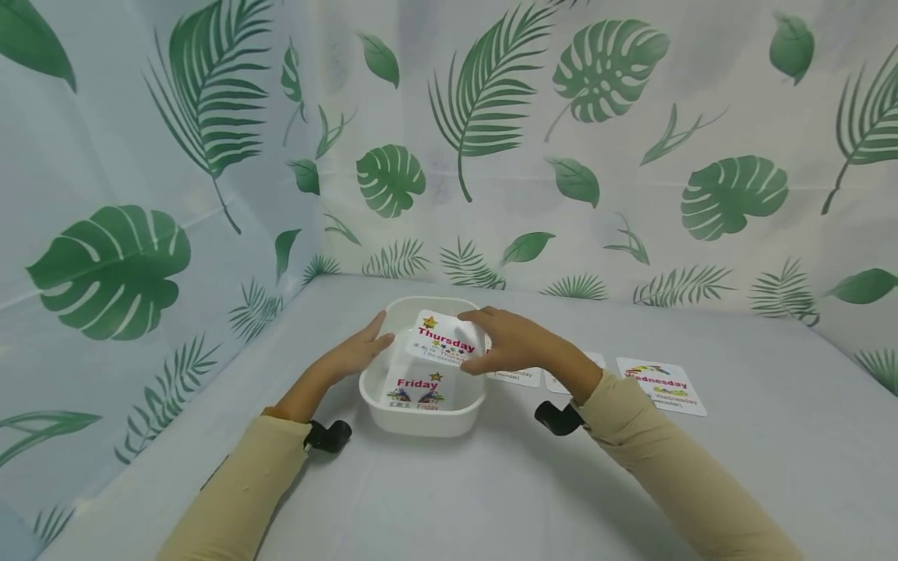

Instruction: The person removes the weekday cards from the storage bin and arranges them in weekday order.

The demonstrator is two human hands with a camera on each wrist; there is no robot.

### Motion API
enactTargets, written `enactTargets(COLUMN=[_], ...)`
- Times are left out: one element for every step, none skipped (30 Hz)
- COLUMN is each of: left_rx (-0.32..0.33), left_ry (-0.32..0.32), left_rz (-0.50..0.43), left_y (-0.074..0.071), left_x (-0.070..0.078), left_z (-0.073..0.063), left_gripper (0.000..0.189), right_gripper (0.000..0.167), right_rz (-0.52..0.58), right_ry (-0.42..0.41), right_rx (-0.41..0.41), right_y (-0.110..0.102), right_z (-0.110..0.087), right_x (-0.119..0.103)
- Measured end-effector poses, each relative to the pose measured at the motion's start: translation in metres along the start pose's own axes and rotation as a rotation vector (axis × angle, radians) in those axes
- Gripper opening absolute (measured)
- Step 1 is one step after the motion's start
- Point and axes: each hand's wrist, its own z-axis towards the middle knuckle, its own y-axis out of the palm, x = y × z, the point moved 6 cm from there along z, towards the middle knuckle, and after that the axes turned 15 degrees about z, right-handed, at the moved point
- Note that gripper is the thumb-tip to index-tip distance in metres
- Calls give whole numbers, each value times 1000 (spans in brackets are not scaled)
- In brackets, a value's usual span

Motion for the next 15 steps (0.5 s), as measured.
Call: enactTargets(left_rx=[-2,-3,-4,-4,-2,-1,1,1,1,1,0,-1,-1,1,4], left_ry=[1,5,3,5,7,9,11,8,8,6,6,6,6,4,2], left_rz=[3,7,7,8,8,7,8,6,6,6,5,5,4,3,-1], left_y=[0,0,0,0,-1,-1,-1,-2,-2,-2,-1,-1,0,0,0], left_x=[0,0,0,1,0,0,1,0,1,0,0,0,0,0,-1], left_z=[0,0,-1,-1,-1,-1,-1,-1,-1,-1,-1,0,0,0,0], left_gripper=[66,66,65,65,64,64,63,63,63,63,63,63,63,63,63], right_gripper=[76,76,76,76,76,76,76,76,76,77,77,78,78,78,77], right_rz=[13,26,35,43,51,50,51,50,47,44,42,41,43,42,41], right_ry=[3,6,5,9,13,14,14,21,28,40,50,58,64,70,71], right_rx=[13,25,34,42,48,52,53,49,47,44,39,34,29,24,21], right_y=[-3,-5,-7,-8,-8,-8,-7,-6,-5,-4,-3,-3,-3,-4,-5], right_z=[-5,-9,-14,-18,-22,-26,-30,-34,-38,-41,-44,-47,-50,-52,-54], right_x=[1,4,6,9,12,16,19,22,25,29,32,35,38,40,42])
